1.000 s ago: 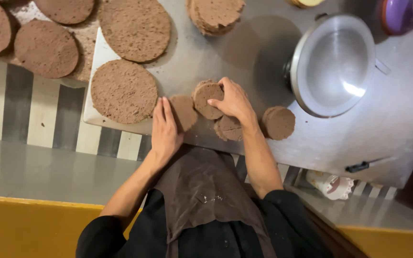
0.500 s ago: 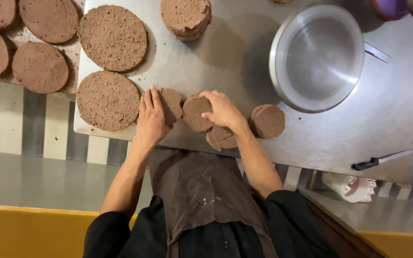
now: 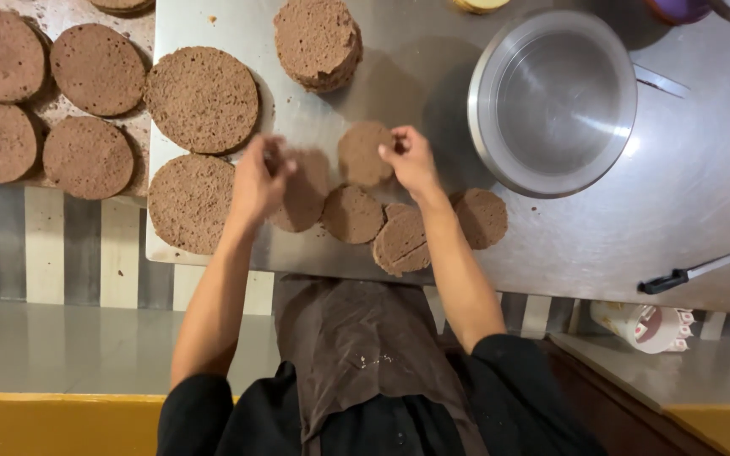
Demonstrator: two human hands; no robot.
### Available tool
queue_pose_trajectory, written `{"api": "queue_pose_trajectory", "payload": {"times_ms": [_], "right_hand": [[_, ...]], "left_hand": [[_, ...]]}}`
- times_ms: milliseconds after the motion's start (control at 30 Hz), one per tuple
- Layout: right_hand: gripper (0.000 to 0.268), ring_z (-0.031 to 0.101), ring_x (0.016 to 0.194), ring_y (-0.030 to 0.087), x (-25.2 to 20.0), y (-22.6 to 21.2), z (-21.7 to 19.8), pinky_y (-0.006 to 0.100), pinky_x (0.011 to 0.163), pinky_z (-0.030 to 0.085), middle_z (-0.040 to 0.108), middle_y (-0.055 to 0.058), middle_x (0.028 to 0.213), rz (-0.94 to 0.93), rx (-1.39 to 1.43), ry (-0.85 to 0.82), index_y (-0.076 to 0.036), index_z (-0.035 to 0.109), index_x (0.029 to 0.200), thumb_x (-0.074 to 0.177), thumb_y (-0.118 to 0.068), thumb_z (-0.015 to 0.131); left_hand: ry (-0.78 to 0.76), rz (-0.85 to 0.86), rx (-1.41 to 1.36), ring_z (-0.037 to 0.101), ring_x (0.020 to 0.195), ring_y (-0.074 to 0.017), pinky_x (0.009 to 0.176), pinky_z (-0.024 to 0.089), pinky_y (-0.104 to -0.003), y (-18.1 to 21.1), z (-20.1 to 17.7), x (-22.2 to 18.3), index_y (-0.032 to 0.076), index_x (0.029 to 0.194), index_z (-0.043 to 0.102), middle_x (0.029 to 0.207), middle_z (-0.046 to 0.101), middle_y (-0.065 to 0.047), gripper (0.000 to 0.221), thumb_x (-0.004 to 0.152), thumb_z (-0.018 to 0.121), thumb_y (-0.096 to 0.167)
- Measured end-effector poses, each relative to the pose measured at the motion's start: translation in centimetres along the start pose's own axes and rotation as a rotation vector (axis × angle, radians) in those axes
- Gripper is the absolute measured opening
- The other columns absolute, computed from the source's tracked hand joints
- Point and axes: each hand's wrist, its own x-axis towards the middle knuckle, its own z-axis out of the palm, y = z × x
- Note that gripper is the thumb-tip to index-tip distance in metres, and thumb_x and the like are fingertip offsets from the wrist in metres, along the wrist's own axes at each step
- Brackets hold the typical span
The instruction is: The person arranges round chocolate cake layers on a cork board, stacking some of them, and moves stacks of yellow sponge cake rounds onto a stainless steel tray, spreading the layers out in rows across the work surfaces.
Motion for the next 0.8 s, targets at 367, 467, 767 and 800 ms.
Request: {"api": "queue_pose_trajectory", "payload": {"times_ms": [367,467,767,800], "right_hand": [[0.038,0.071,0.085,0.024,-1.5,-2.3,4.0,0.038,0.079,0.057,0.072,0.014,0.101,-0.109,-0.490,0.279,-0.002,0.068,0.114,0.083,-0.018,0.084],[0.036,0.073,0.081,0.025,-1.6,-2.5,4.1,0.039,0.077,0.058,0.074,0.014,0.093,-0.102,-0.505,0.323,-0.002,0.068,0.112,0.084,-0.019,0.083],[0.054,0.062,0.110,0.035,-6.9,-7.5,4.6,0.045,0.095,0.049,0.066,0.020,0.116,-0.123,-0.632,0.372,0.000,0.058,0.130,0.085,-0.018,0.081],[0.063,0.056,0.118,0.038,-8.5,-8.8,4.8,0.047,0.099,0.045,0.061,0.022,0.124,-0.162,-0.652,0.323,0.001,0.054,0.136,0.083,-0.018,0.083]], "left_hand": [[0.185,0.445,0.390,0.037,0.144,-0.0489,0.119,0.034,-0.056,-4.8,3.9,2.0,-0.007,0.148,0.041,0.155,0.036,-0.033,0.069,0.098,0.072,0.028],[0.109,0.454,0.468,0.025,0.149,-0.0494,0.120,0.022,-0.062,-5.3,4.1,2.8,-0.006,0.152,0.034,0.158,0.028,-0.034,0.084,0.097,0.071,0.045],[0.010,0.636,0.746,0.015,0.156,-0.0403,0.124,0.012,-0.061,-5.7,4.8,1.2,-0.001,0.160,0.027,0.169,0.019,-0.024,0.090,0.100,0.055,0.060],[-0.044,0.669,0.766,0.016,0.156,-0.0384,0.124,0.012,-0.060,-6.3,4.9,-0.1,0.000,0.161,0.027,0.169,0.019,-0.021,0.089,0.100,0.054,0.059]]}}
